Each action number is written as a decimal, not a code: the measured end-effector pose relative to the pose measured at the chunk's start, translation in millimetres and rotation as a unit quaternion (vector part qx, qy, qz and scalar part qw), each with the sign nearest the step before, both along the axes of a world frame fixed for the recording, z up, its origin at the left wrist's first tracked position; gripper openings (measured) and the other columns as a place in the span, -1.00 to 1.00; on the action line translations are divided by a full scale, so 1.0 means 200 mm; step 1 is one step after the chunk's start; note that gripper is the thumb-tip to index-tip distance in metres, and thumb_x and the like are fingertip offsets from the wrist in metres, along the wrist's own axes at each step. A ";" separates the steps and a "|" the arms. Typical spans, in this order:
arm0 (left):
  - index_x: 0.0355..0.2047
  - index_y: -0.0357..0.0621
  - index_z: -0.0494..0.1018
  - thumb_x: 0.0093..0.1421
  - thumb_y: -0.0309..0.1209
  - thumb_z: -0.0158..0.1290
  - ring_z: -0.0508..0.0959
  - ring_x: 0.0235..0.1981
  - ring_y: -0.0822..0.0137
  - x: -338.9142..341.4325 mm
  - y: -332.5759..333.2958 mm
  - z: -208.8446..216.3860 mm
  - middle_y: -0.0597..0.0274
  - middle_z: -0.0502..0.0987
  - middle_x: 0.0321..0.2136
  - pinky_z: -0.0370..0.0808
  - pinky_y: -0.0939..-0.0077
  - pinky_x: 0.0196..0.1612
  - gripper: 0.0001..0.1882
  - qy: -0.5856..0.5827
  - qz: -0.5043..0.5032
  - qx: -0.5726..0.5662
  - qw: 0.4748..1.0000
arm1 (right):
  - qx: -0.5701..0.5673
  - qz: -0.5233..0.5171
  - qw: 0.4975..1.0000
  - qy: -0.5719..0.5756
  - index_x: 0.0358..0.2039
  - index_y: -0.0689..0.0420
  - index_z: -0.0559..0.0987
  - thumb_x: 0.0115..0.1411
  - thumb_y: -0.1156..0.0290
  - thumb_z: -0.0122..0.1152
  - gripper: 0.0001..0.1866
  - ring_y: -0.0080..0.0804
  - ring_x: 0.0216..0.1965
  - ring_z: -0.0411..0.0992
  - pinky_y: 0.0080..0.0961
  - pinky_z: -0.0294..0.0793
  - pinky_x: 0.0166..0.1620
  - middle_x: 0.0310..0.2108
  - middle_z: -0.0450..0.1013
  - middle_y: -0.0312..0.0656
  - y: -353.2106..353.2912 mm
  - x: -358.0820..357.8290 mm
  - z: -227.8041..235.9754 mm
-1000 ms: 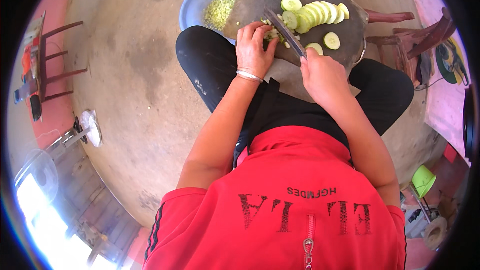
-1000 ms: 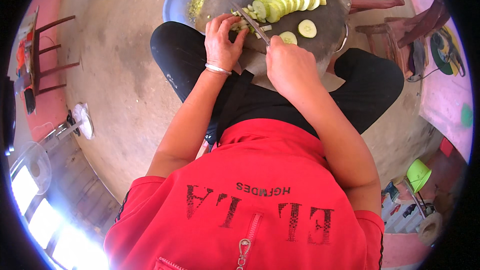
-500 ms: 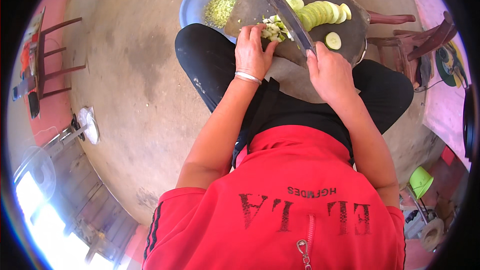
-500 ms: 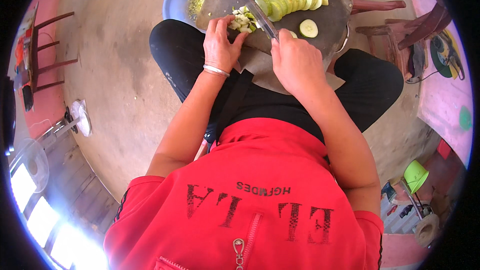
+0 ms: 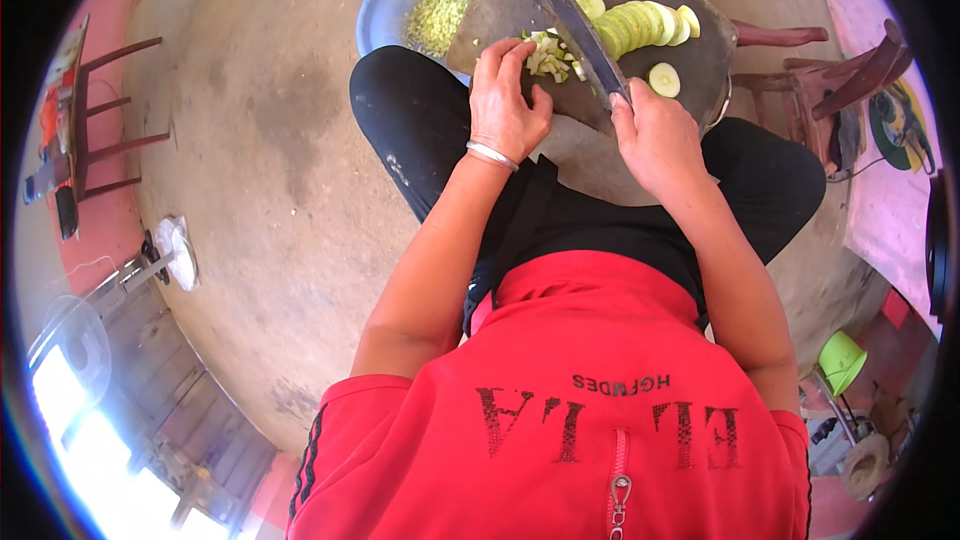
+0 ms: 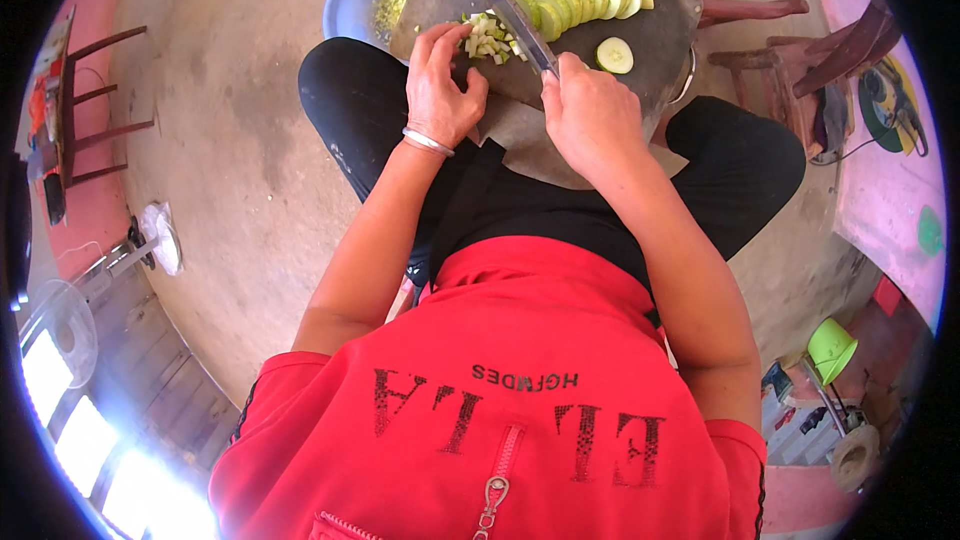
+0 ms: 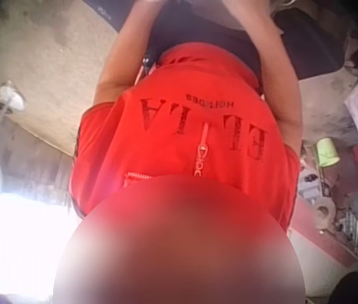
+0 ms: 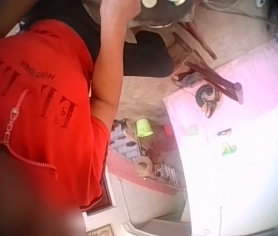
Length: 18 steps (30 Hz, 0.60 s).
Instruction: Cleaning a chair with a cloth and then slicing cucumbers on a wooden board.
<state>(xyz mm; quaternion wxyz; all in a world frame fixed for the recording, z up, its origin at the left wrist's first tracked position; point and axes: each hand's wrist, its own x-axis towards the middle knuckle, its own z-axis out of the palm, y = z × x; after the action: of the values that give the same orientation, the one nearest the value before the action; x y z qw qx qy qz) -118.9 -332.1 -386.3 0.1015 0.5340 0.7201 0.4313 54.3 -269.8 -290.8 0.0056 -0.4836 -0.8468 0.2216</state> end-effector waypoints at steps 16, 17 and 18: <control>-0.26 -0.06 0.50 -0.11 -0.45 0.29 0.46 -0.11 0.08 0.05 0.09 0.11 0.20 0.53 -0.22 0.37 0.21 -0.02 -0.65 0.111 -0.094 0.122 0.982 | -0.025 -0.039 0.995 0.089 -0.37 0.20 0.45 0.26 0.26 0.03 -0.76 0.13 -0.47 0.48 0.01 0.42 -0.35 -0.55 0.48 0.08 -0.05 0.03 -0.04; -0.33 -0.02 0.52 -0.09 -0.47 0.26 0.46 -0.13 0.12 0.05 0.09 0.09 0.29 0.55 -0.28 0.34 0.23 -0.02 -0.74 0.125 -0.088 0.115 0.982 | -0.028 -0.039 0.994 0.098 -0.36 0.20 0.45 0.26 0.26 0.04 -0.76 0.14 -0.46 0.48 0.01 0.42 -0.35 -0.56 0.48 0.09 -0.06 0.04 -0.05; -0.33 -0.02 0.52 -0.09 -0.47 0.26 0.46 -0.13 0.12 0.04 0.09 0.07 0.29 0.55 -0.28 0.34 0.23 -0.02 -0.74 0.125 -0.088 0.116 0.981 | -0.030 -0.038 0.993 0.109 -0.36 0.20 0.46 0.26 0.25 0.04 -0.76 0.15 -0.45 0.47 0.01 0.41 -0.34 -0.56 0.47 0.09 -0.06 0.05 -0.05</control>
<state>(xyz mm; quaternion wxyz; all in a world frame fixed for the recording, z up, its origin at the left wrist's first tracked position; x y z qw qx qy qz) -110.9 -313.7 -372.4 -0.0145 0.6532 0.6223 0.4310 64.0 -281.4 -300.7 0.0912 -0.4885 -0.8150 0.2980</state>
